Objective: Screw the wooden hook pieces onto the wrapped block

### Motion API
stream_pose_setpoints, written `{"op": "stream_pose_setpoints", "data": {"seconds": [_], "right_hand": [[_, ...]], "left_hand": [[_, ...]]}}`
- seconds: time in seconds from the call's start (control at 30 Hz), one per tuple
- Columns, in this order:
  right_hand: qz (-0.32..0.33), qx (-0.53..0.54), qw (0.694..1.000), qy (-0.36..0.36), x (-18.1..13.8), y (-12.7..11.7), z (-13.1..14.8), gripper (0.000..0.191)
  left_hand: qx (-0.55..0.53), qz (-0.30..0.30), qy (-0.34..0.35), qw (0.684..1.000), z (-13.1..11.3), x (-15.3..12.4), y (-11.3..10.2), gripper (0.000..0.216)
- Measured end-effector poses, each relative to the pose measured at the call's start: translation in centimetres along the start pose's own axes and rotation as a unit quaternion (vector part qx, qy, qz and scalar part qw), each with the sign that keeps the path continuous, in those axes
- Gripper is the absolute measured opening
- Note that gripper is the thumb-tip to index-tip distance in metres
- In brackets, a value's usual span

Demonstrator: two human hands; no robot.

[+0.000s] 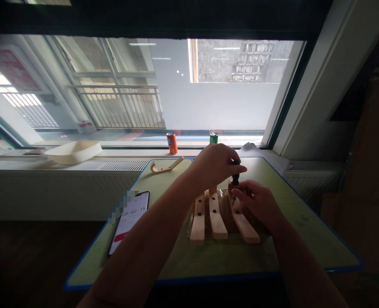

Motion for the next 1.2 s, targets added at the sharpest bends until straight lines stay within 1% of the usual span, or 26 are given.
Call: {"op": "stream_pose_setpoints", "data": {"seconds": [0.07, 0.2, 0.27, 0.33, 0.4, 0.47, 0.6, 0.7, 0.77, 0.83, 0.93, 1.0, 1.1, 1.2], "right_hand": [[0.002, 0.011, 1.000, -0.002, -0.1, -0.1, 0.1, 0.022], [0.012, 0.045, 0.998, -0.036, -0.3, -0.1, 0.6, 0.021], [0.005, 0.047, 0.998, -0.043, -0.3, -0.3, 0.9, 0.022], [-0.006, 0.035, 0.999, -0.032, -0.1, -0.4, 0.9, 0.022], [-0.015, 0.023, 0.999, -0.017, 0.0, -0.4, 0.7, 0.023], [-0.016, 0.025, 1.000, -0.006, 0.1, -0.4, 0.5, 0.023], [-0.007, 0.065, 0.998, 0.000, 0.1, -0.2, 0.0, 0.024], [-0.002, 0.099, 0.995, -0.025, -0.1, -0.2, 0.4, 0.023], [-0.001, 0.099, 0.994, -0.043, -0.1, -0.3, 0.7, 0.022], [-0.001, 0.087, 0.995, -0.044, -0.1, -0.2, 0.7, 0.022], [-0.005, 0.071, 0.997, -0.022, 0.1, -0.1, 0.2, 0.023], [-0.008, 0.066, 0.998, -0.009, 0.3, 0.0, -0.2, 0.026], [-0.009, 0.071, 0.997, 0.003, 0.3, 0.1, -0.6, 0.027], [-0.008, 0.074, 0.997, 0.004, 0.3, 0.2, -0.5, 0.027]], "left_hand": [[-0.021, 0.013, 0.010, 1.000, -0.1, 0.0, 0.1, 0.031], [-0.061, 0.037, 0.040, 0.997, -1.0, -0.2, 0.1, 0.030], [-0.070, 0.029, 0.023, 0.997, -0.9, -0.2, -0.1, 0.035], [-0.064, 0.009, -0.004, 0.998, -0.5, -0.3, -0.4, 0.041], [-0.042, -0.003, -0.021, 0.999, -0.1, -0.2, -0.6, 0.041], [-0.026, -0.001, -0.029, 0.999, 0.1, -0.2, -0.7, 0.037], [-0.058, 0.046, -0.013, 0.997, -0.1, 0.0, -0.4, 0.027], [-0.092, 0.069, -0.002, 0.993, -0.4, 0.0, -0.2, 0.023], [-0.101, 0.075, -0.007, 0.992, -0.3, -0.1, -0.1, 0.023], [-0.104, 0.068, -0.013, 0.992, -0.3, -0.2, -0.1, 0.026], [-0.102, 0.025, -0.016, 0.994, -0.2, -0.2, -0.5, 0.037], [-0.080, 0.007, -0.013, 0.997, -0.2, -0.2, -0.7, 0.039], [-0.038, 0.026, -0.005, 0.999, -0.2, -0.1, -0.7, 0.032], [-0.031, 0.033, 0.005, 0.999, -0.5, -0.2, -0.8, 0.029]]}}
Point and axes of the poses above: each hand's wrist, its own x-axis towards the middle knuckle, its own y-axis out of the palm, z = x × y, the point moved 6 cm from there along x, towards the middle knuckle, and after that the axes turned 7 degrees about y, right-handed, at the moved point
